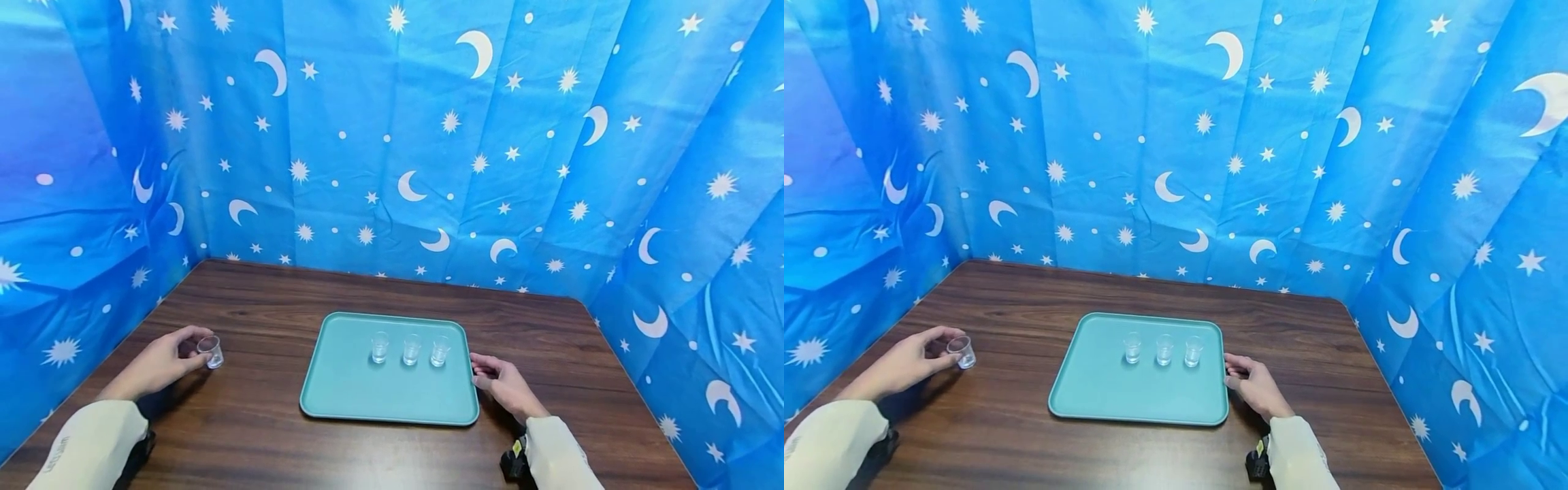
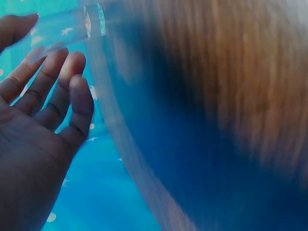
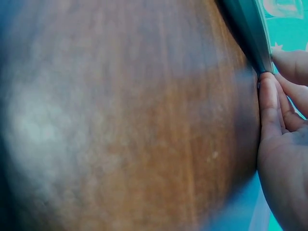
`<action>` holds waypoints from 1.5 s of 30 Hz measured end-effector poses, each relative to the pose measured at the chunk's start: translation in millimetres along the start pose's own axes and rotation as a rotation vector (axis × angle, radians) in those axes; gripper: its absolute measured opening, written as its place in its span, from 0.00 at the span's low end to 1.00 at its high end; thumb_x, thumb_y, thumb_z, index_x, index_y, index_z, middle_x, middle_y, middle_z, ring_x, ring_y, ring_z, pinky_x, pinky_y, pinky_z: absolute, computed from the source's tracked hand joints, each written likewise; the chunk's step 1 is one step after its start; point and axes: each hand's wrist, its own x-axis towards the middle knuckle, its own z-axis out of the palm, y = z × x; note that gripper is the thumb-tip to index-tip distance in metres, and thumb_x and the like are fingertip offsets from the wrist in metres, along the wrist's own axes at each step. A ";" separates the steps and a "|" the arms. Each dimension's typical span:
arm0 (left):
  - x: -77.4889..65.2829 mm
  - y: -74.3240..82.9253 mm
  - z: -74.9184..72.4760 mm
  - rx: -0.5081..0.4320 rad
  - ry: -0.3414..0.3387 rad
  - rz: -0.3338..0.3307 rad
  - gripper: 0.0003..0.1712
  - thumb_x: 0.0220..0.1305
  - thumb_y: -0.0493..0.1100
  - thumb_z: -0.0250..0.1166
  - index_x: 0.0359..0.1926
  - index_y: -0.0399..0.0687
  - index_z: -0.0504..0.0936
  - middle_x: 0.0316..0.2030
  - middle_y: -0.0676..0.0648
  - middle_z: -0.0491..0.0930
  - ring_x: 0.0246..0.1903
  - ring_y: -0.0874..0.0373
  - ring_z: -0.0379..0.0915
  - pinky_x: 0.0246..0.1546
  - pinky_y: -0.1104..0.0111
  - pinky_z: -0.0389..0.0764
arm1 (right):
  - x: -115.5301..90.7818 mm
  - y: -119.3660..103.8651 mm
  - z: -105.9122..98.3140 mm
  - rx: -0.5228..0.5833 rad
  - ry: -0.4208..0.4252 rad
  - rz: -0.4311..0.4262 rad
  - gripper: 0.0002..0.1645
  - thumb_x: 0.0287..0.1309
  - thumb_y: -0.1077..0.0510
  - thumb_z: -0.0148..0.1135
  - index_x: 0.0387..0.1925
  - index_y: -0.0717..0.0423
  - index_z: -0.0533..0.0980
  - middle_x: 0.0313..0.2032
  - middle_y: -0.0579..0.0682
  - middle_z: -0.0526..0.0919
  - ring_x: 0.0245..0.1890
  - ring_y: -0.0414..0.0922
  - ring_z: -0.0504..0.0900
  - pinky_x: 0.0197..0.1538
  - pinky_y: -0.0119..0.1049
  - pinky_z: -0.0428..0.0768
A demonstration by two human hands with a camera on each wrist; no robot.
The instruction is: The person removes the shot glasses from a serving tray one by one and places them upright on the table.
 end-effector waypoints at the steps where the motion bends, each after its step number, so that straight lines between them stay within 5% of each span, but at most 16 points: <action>1: 0.8 1.0 -1.4 0.004 0.011 -0.002 0.34 0.59 0.52 0.67 0.58 0.35 0.69 0.43 0.37 0.77 0.40 0.44 0.74 0.37 0.52 0.77 | 0.4 0.4 -0.4 0.001 -0.001 0.001 0.27 0.56 0.66 0.63 0.59 0.58 0.73 0.45 0.50 0.79 0.44 0.46 0.75 0.45 0.38 0.76; 6: 8.2 16.1 -8.0 0.014 0.093 0.046 0.43 0.55 0.58 0.68 0.62 0.36 0.64 0.51 0.30 0.70 0.48 0.34 0.68 0.43 0.40 0.70 | 1.6 2.6 -1.3 0.005 0.002 -0.002 0.27 0.56 0.66 0.63 0.59 0.58 0.73 0.45 0.50 0.79 0.44 0.46 0.75 0.45 0.38 0.76; 10: 17.2 34.5 -5.3 0.013 0.123 0.125 0.41 0.55 0.58 0.68 0.61 0.38 0.67 0.52 0.32 0.69 0.48 0.38 0.66 0.43 0.42 0.69 | 1.7 3.1 -1.4 0.003 0.004 -0.015 0.27 0.55 0.66 0.63 0.59 0.58 0.73 0.45 0.50 0.79 0.45 0.45 0.75 0.45 0.38 0.76; 16: 31.4 62.2 8.2 -0.010 0.098 0.162 0.39 0.55 0.59 0.68 0.60 0.40 0.69 0.52 0.35 0.70 0.48 0.40 0.67 0.44 0.44 0.70 | 2.7 5.0 -1.3 0.009 -0.003 -0.012 0.28 0.55 0.66 0.63 0.59 0.58 0.73 0.46 0.50 0.79 0.45 0.45 0.76 0.47 0.39 0.76; 24: 55.5 101.5 33.1 -0.057 0.046 0.337 0.29 0.56 0.49 0.70 0.56 0.42 0.73 0.47 0.43 0.75 0.44 0.49 0.70 0.44 0.52 0.72 | 4.2 5.6 -1.6 0.013 -0.024 -0.027 0.28 0.56 0.65 0.63 0.60 0.58 0.72 0.48 0.52 0.78 0.47 0.47 0.76 0.48 0.40 0.76; 29: 66.7 121.5 47.0 -0.074 0.002 0.387 0.28 0.57 0.49 0.70 0.56 0.44 0.73 0.46 0.46 0.75 0.43 0.51 0.70 0.42 0.53 0.72 | 5.0 6.3 -3.0 0.035 -0.027 -0.028 0.29 0.56 0.65 0.63 0.61 0.60 0.71 0.49 0.53 0.77 0.49 0.48 0.76 0.49 0.41 0.76; 38: 80.4 152.9 74.8 -0.115 -0.091 0.399 0.26 0.56 0.44 0.71 0.54 0.44 0.74 0.46 0.47 0.74 0.42 0.50 0.71 0.41 0.56 0.74 | -12.9 -20.1 -8.1 0.041 -0.075 -0.049 0.28 0.59 0.68 0.59 0.61 0.67 0.68 0.51 0.61 0.76 0.50 0.52 0.75 0.49 0.41 0.76; 45: 90.9 174.1 90.1 -0.100 -0.128 0.369 0.26 0.55 0.47 0.71 0.53 0.45 0.76 0.45 0.47 0.75 0.42 0.52 0.71 0.37 0.61 0.75 | 3.1 5.4 -6.6 0.058 -0.059 -0.074 0.29 0.58 0.65 0.62 0.61 0.64 0.70 0.50 0.56 0.77 0.49 0.49 0.76 0.48 0.39 0.76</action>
